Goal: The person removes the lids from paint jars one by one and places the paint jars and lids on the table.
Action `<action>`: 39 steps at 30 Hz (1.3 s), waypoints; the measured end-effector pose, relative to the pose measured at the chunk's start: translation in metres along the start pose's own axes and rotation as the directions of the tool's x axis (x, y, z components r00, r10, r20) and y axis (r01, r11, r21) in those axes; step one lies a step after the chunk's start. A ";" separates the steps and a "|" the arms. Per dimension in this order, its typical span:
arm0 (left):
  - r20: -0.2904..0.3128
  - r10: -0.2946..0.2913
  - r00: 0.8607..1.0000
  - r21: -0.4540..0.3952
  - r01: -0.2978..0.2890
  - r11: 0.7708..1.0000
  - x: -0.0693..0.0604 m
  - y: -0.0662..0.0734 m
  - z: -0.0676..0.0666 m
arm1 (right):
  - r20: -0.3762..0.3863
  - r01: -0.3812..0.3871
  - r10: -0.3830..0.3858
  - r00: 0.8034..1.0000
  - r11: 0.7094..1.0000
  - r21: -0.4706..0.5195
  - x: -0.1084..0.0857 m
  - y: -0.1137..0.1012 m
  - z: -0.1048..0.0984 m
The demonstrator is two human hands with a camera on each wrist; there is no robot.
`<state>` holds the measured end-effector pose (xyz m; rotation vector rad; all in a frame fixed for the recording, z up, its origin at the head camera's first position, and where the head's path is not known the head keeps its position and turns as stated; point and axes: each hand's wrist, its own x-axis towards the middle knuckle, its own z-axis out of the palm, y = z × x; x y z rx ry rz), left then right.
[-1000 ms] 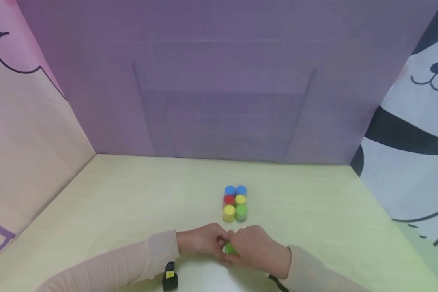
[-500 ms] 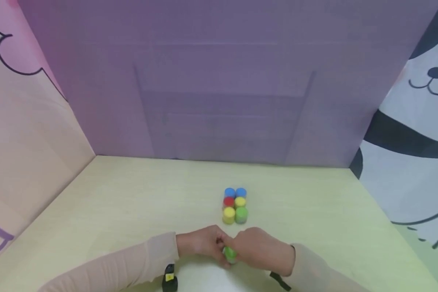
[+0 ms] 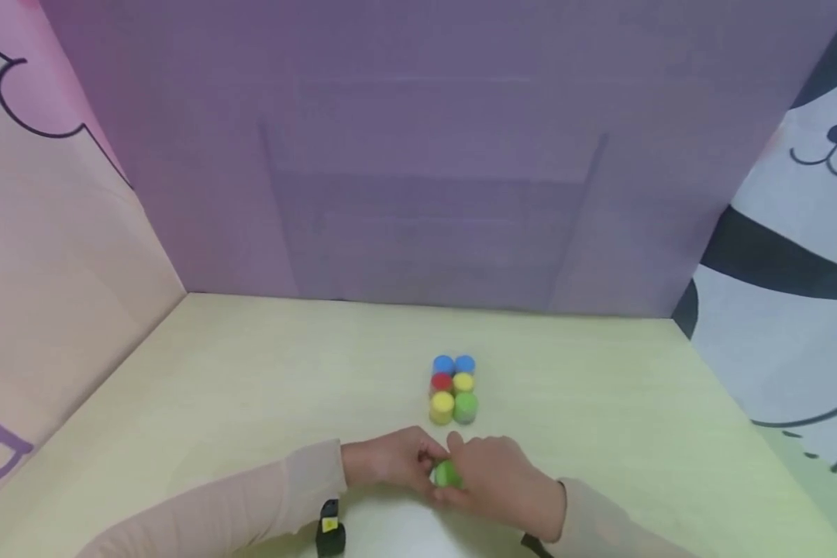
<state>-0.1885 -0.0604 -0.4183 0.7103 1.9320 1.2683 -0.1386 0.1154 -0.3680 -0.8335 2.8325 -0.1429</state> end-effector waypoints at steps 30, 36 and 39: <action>-0.037 -0.034 0.999 0.023 0.035 0.999 0.002 0.001 0.002 | -0.025 0.443 -0.491 0.871 0.764 0.469 0.017 0.054 0.004; -0.030 -0.013 0.999 0.009 0.013 1.000 0.003 -0.001 0.003 | -0.039 0.219 -0.217 0.975 0.925 0.310 0.006 0.038 0.008; -0.022 0.001 1.000 -0.006 -0.001 1.000 0.004 -0.001 0.003 | -0.048 0.118 -0.109 0.993 0.961 0.251 0.001 0.028 0.008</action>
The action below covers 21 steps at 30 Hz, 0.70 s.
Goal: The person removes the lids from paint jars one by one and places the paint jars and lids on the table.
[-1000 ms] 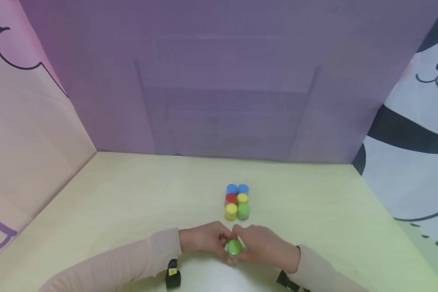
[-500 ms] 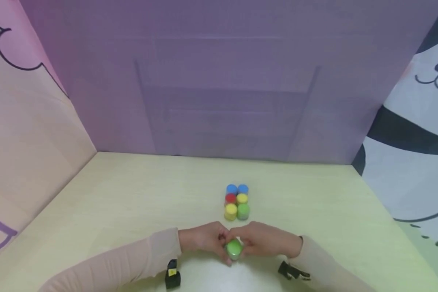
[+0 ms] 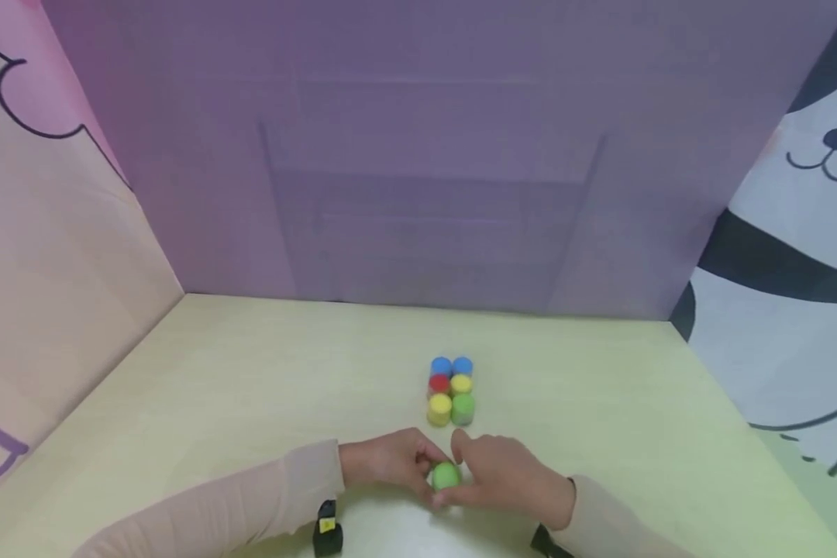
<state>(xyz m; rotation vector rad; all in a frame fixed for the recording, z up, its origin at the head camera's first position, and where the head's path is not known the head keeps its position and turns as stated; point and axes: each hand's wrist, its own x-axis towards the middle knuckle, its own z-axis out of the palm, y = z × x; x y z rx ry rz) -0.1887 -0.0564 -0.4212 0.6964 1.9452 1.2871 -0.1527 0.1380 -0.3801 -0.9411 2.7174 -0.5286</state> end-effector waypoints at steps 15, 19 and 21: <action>0.007 -0.006 1.000 -0.001 0.006 1.000 -0.001 0.003 -0.002 | 0.012 -0.055 0.057 0.998 0.990 -0.127 0.002 -0.015 -0.004; 0.018 -0.003 1.000 -0.002 0.003 1.000 -0.002 0.003 -0.003 | 0.030 -0.021 0.025 0.999 0.992 -0.122 0.002 -0.014 -0.006; 0.023 0.003 1.000 -0.003 -0.003 1.000 -0.002 0.003 -0.003 | 0.040 -0.012 0.017 0.999 0.993 -0.118 0.002 -0.012 -0.006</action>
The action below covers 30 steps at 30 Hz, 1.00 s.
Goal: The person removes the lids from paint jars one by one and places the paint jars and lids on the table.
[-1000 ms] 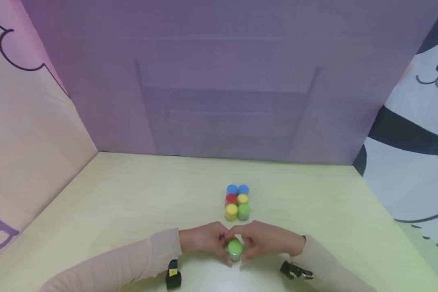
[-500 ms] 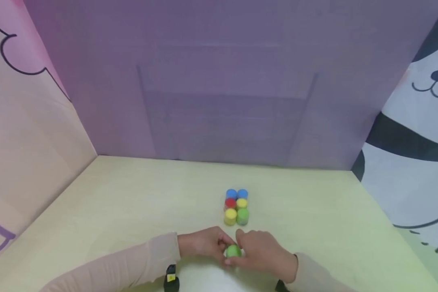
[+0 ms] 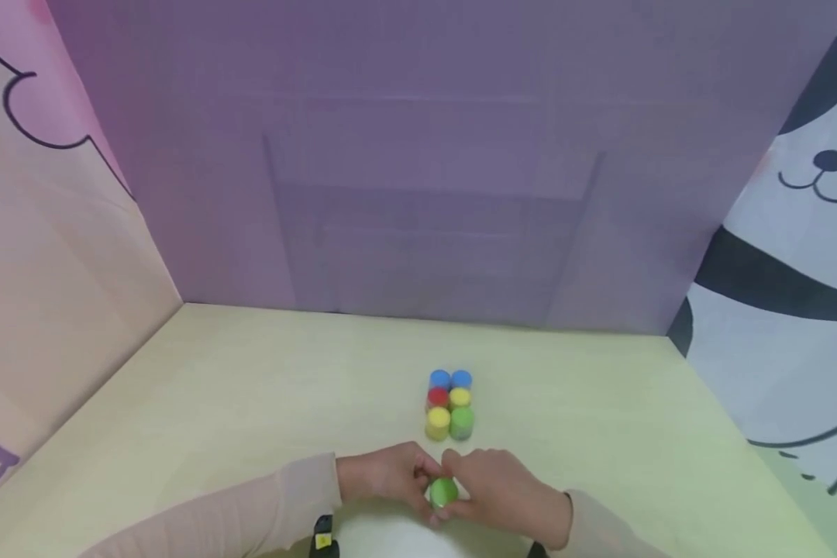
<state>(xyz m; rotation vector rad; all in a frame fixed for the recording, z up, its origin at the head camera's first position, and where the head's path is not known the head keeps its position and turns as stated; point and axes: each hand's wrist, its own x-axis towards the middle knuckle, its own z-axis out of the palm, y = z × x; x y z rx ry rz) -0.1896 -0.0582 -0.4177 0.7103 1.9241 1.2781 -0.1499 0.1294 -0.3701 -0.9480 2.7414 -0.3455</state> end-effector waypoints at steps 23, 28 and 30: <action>-0.035 -0.035 0.999 0.007 0.035 0.999 -0.001 0.000 0.000 | 0.041 0.262 -0.266 0.963 0.962 0.076 -0.002 0.016 -0.009; -0.031 -0.013 0.999 0.008 0.013 1.000 0.000 -0.001 0.000 | -0.021 0.121 -0.121 0.992 0.991 0.049 -0.001 0.008 -0.002; -0.023 -0.005 1.000 -0.008 0.005 1.000 0.000 -0.001 0.000 | -0.033 0.048 -0.047 0.998 0.998 0.028 0.000 0.004 0.001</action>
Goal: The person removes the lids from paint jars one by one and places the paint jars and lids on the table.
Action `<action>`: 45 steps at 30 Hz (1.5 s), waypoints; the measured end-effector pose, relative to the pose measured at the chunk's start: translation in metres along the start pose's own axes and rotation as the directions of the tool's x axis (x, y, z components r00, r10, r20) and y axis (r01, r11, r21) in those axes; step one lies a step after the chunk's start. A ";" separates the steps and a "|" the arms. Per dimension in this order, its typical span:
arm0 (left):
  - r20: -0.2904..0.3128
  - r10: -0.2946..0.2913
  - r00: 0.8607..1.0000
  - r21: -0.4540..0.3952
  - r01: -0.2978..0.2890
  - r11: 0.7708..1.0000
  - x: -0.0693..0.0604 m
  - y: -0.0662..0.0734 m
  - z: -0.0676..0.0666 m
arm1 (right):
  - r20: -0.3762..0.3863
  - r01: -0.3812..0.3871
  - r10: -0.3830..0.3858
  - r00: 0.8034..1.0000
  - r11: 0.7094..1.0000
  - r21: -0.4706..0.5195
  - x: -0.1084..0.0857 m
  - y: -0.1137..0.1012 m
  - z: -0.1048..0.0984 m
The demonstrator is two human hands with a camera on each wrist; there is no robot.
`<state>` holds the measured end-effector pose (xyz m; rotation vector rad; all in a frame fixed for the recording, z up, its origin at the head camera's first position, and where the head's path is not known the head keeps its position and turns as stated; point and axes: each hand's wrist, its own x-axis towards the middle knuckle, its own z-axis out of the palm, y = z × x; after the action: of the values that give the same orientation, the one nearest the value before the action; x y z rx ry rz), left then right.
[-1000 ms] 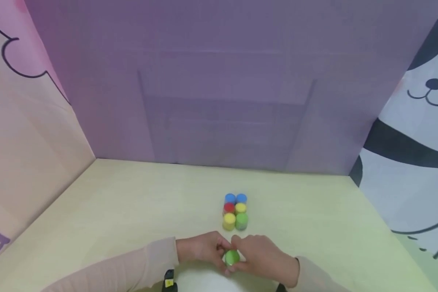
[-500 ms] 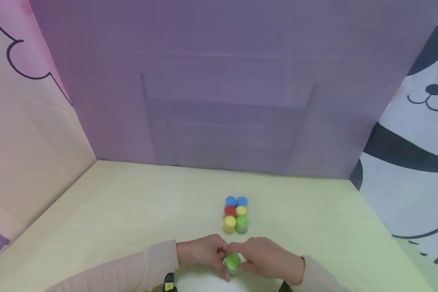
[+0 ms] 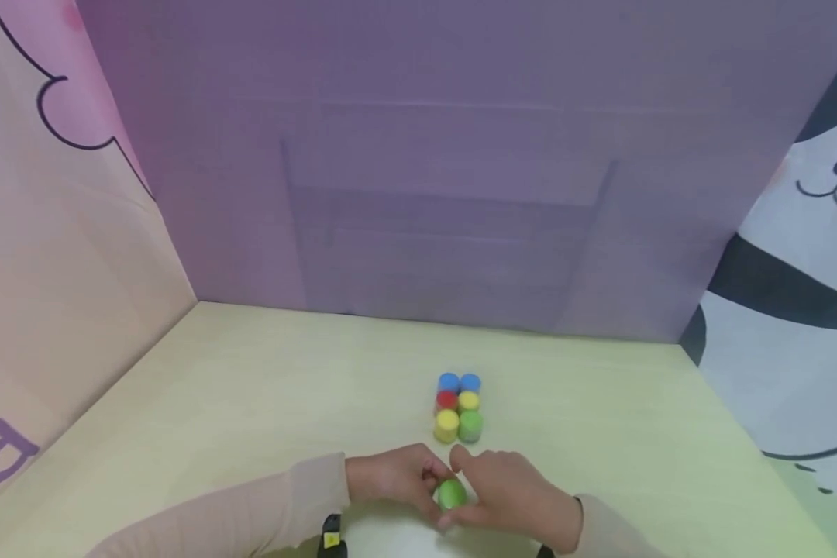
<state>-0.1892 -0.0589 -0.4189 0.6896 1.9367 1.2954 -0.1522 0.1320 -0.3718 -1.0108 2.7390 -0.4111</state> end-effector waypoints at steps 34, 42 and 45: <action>-0.027 -0.018 0.999 -0.013 0.018 1.000 0.001 0.000 0.003 | 0.063 -0.035 0.035 0.997 0.999 -0.013 -0.005 -0.008 -0.006; -0.027 -0.058 0.998 -0.012 0.058 0.998 0.001 0.003 0.002 | 0.074 0.069 -0.067 0.995 0.997 -0.032 -0.004 0.000 -0.009; -0.024 -0.049 0.998 -0.011 0.049 0.999 0.001 0.003 0.002 | 0.079 0.098 -0.097 0.992 0.995 -0.010 -0.005 0.004 -0.009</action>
<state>-0.1884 -0.0562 -0.4170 0.6197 1.9533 1.2886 -0.1536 0.1396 -0.3639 -1.1426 2.6351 -0.3598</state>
